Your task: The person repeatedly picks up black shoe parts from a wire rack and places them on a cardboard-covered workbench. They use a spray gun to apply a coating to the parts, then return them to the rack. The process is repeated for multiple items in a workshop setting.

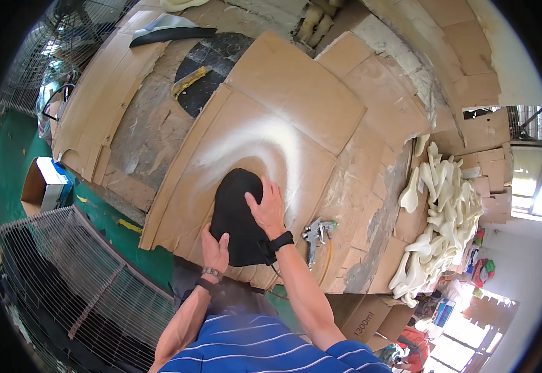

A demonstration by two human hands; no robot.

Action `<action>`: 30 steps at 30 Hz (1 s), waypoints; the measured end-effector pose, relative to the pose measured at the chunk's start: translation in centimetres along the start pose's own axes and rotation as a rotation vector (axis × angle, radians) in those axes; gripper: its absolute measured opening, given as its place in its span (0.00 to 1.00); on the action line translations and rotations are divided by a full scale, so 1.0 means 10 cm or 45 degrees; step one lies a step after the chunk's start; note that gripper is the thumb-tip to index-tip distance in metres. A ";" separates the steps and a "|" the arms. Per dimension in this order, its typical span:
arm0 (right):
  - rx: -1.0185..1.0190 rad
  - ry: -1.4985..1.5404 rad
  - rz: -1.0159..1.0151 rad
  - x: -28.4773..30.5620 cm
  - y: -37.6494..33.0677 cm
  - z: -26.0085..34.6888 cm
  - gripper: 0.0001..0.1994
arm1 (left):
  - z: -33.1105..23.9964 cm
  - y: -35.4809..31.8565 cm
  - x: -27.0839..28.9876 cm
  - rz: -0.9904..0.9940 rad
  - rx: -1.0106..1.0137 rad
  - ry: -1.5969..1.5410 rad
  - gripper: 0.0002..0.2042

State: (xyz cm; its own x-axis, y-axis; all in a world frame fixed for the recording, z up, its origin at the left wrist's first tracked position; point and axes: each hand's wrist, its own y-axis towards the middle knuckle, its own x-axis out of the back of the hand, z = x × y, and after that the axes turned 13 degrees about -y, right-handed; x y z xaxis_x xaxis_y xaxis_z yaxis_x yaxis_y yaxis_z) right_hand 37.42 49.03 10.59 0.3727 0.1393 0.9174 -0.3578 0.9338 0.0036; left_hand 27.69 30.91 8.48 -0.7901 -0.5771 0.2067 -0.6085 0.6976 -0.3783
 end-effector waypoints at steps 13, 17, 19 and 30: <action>-0.037 -0.061 0.543 0.16 0.42 -0.10 0.31 | -0.01 -0.08 -0.05 -0.006 -0.042 0.251 0.35; 0.009 -0.089 0.744 0.19 0.49 -0.08 0.30 | -0.01 -0.10 -0.08 -0.026 -0.045 0.248 0.35; 0.047 -0.138 0.631 0.19 0.43 -0.04 0.30 | 0.02 -0.09 -0.09 -0.038 -0.072 0.234 0.36; -0.182 0.262 0.326 0.07 0.11 0.01 0.32 | -0.12 -0.12 -0.09 -0.032 -0.038 0.190 0.32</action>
State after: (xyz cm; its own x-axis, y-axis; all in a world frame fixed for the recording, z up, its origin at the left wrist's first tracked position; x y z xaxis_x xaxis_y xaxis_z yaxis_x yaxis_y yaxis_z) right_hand 37.18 50.10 11.28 0.4560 0.4249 0.7820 -0.3444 0.8945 -0.2852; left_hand 29.05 31.04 9.83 -0.7755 -0.5264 0.3486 -0.6283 0.6974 -0.3447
